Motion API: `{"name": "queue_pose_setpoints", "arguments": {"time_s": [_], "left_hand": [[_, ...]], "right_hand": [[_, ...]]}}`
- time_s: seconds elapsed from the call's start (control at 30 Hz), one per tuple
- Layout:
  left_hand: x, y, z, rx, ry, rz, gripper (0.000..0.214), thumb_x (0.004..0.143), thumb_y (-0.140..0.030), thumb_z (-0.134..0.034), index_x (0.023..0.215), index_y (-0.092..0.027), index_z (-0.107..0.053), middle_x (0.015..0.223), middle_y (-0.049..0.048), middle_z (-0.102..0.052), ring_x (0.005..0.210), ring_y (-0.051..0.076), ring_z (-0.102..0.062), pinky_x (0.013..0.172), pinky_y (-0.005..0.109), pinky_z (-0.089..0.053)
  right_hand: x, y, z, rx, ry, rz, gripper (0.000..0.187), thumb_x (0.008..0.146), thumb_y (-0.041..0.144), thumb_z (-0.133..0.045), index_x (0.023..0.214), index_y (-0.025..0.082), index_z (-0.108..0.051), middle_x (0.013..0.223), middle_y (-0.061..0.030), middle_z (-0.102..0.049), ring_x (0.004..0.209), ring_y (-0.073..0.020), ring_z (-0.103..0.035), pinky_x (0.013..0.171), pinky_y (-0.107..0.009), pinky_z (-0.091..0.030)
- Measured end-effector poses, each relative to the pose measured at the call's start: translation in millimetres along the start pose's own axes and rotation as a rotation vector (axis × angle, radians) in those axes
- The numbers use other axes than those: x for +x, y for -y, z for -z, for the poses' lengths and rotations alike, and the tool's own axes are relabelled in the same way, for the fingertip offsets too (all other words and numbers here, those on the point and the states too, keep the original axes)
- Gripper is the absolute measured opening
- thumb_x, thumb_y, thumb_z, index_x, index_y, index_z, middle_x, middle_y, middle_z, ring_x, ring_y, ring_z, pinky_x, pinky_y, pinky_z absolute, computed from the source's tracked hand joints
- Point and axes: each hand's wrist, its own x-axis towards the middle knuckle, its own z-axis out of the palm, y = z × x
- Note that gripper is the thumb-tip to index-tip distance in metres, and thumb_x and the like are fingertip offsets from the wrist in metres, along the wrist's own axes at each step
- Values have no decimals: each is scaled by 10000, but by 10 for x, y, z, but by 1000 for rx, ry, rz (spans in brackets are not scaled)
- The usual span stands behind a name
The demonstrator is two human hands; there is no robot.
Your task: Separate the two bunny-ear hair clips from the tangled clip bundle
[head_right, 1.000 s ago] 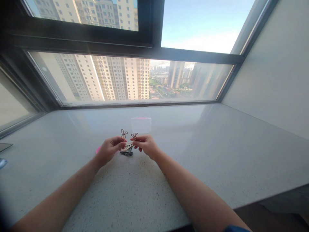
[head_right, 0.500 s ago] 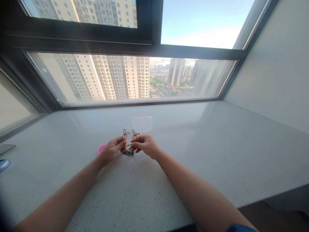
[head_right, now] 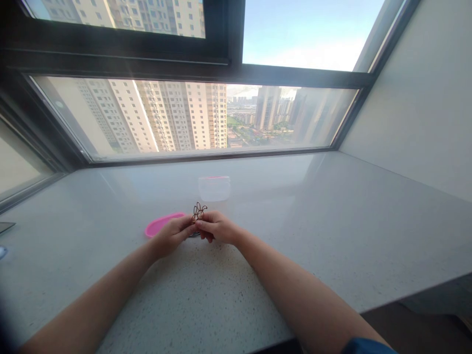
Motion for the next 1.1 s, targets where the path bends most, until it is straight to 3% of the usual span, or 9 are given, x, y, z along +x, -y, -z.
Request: {"name": "queue_pose_setpoints", "arguments": {"time_s": [0.23, 0.33, 0.5, 0.6, 0.83, 0.9, 1.03, 1.1], "left_hand": [[-35, -58, 88, 254, 27, 21, 296, 854, -381, -471, 787, -163, -660, 746, 60, -656, 723, 199, -599, 699, 287, -456], [-30, -32, 101, 247, 0, 5, 284, 844, -373, -490, 793, -164, -675, 731, 47, -652, 686, 182, -578, 661, 269, -438], [-18, 45, 106, 24, -265, 101, 313, 820, -425, -504, 644, -167, -521, 522, -38, -438, 469, 99, -377, 445, 217, -289], [-13, 40, 108, -113, -369, 99, 350, 823, -453, -475, 603, -193, -396, 493, -72, -309, 425, 77, -262, 417, 216, -206], [-48, 27, 91, -22, -520, -32, 356, 875, -417, -388, 591, -206, -351, 516, -60, -297, 466, 95, -275, 464, 240, -235], [-56, 63, 106, 46, -552, -50, 340, 887, -377, -380, 594, -206, -358, 521, -55, -311, 475, 100, -290, 476, 245, -247], [-78, 77, 145, 81, -581, -46, 345, 896, -328, -360, 571, -210, -353, 510, -52, -303, 465, 107, -288, 477, 253, -251], [-105, 54, 152, 112, -620, -64, 346, 897, -316, -347, 566, -214, -350, 507, -48, -309, 467, 112, -298, 482, 255, -257]], "right_hand": [[7, -51, -44, -107, -19, 16, 317, 815, 478, -521, 834, 162, -534, 643, 37, -492, 412, -52, -403, 383, -191, -296], [12, -61, -46, -192, -71, 63, 297, 834, 460, -501, 801, 166, -522, 611, 41, -480, 445, -59, -385, 423, -193, -301], [29, -33, 6, -238, -275, 133, 345, 868, 478, -423, 680, 189, -419, 482, 61, -425, 427, -73, -348, 436, -206, -276], [18, 3, 9, -196, -351, 161, 361, 874, 495, -400, 669, 198, -395, 457, 66, -392, 406, -77, -325, 424, -214, -261], [-96, 112, -92, -224, -748, 468, 351, 896, 500, -352, 691, 216, -378, 566, 30, -360, 477, -108, -318, 470, -256, -277], [-88, 100, -70, -248, -716, 442, 342, 897, 493, -359, 697, 216, -380, 571, 30, -355, 486, -111, -319, 476, -256, -277], [-42, 34, 0, -329, -533, 245, 365, 883, 515, -374, 675, 214, -378, 517, 44, -349, 465, -108, -309, 460, -245, -260], [-45, 21, 4, -361, -516, 243, 378, 884, 523, -361, 669, 212, -374, 526, 40, -360, 476, -109, -322, 468, -243, -266]]}}
